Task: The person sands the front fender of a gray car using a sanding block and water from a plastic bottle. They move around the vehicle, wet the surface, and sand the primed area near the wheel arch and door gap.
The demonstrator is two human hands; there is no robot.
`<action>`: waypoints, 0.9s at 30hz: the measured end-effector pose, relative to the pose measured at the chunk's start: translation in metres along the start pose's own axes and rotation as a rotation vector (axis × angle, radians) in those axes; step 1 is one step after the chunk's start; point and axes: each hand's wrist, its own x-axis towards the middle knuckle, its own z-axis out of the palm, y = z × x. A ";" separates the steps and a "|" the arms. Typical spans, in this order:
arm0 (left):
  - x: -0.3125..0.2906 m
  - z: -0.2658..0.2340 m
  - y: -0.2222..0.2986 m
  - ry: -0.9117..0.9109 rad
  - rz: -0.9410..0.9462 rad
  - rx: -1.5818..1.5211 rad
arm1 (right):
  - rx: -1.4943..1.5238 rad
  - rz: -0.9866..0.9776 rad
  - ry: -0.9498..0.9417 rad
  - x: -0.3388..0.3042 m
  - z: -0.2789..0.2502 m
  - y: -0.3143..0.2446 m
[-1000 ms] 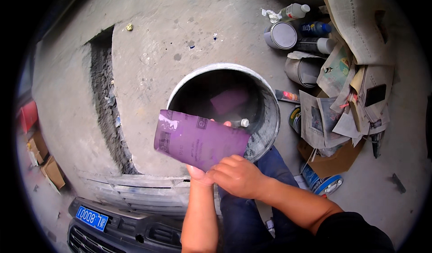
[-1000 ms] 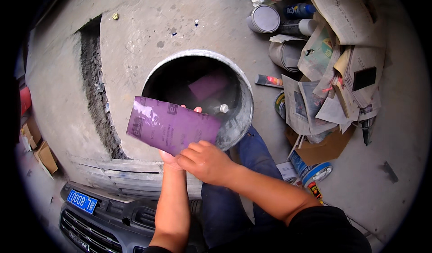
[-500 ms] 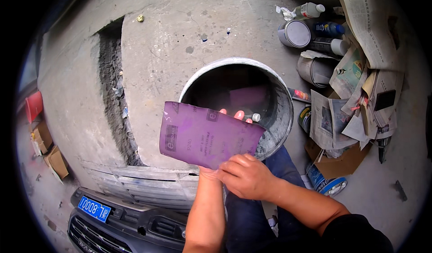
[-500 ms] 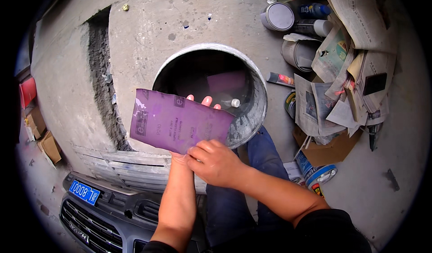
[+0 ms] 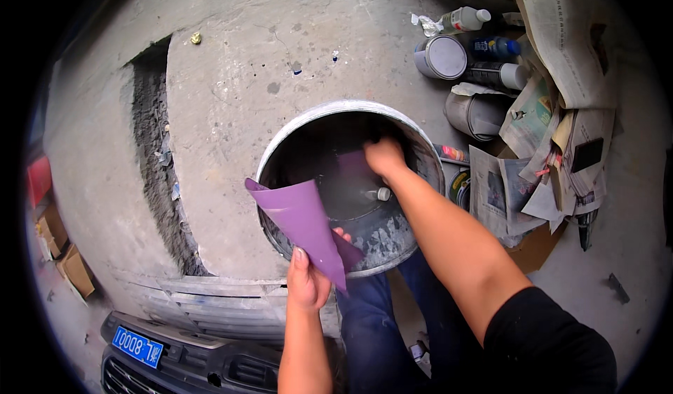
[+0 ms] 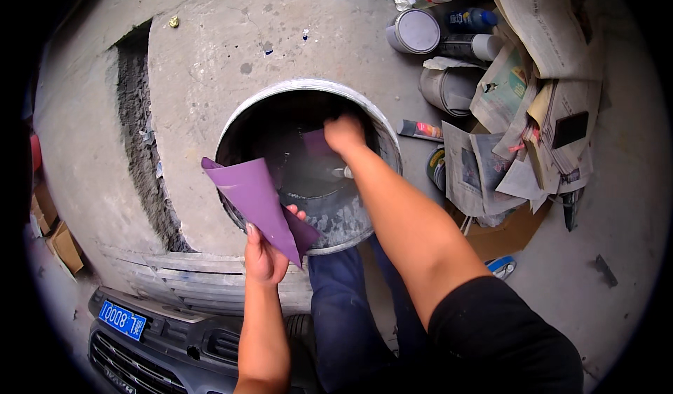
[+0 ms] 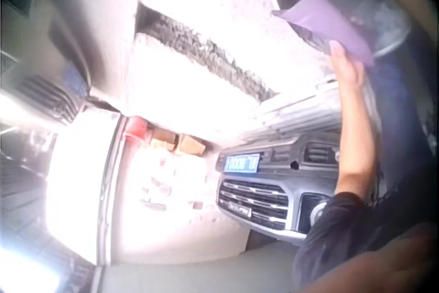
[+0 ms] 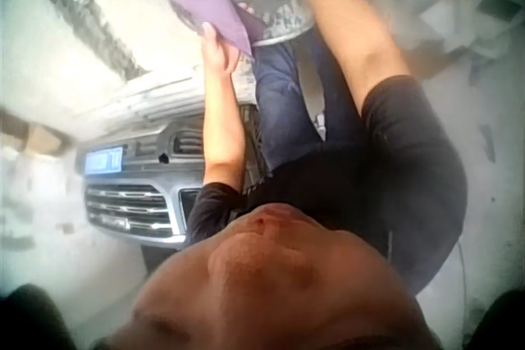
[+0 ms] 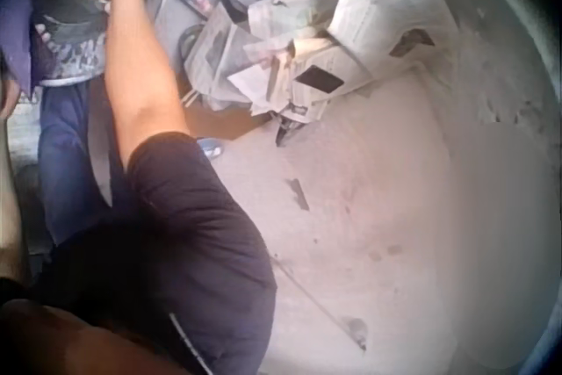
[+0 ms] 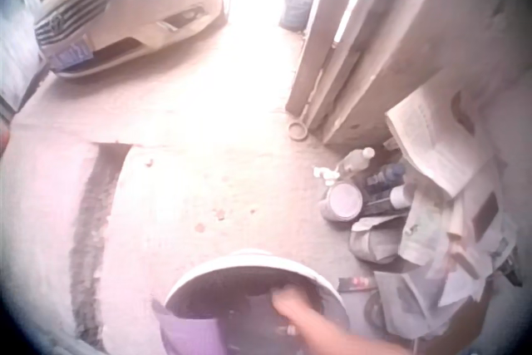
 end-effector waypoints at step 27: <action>0.011 0.017 0.000 0.575 0.184 0.742 | 0.797 -0.265 -0.079 -0.121 -0.092 0.014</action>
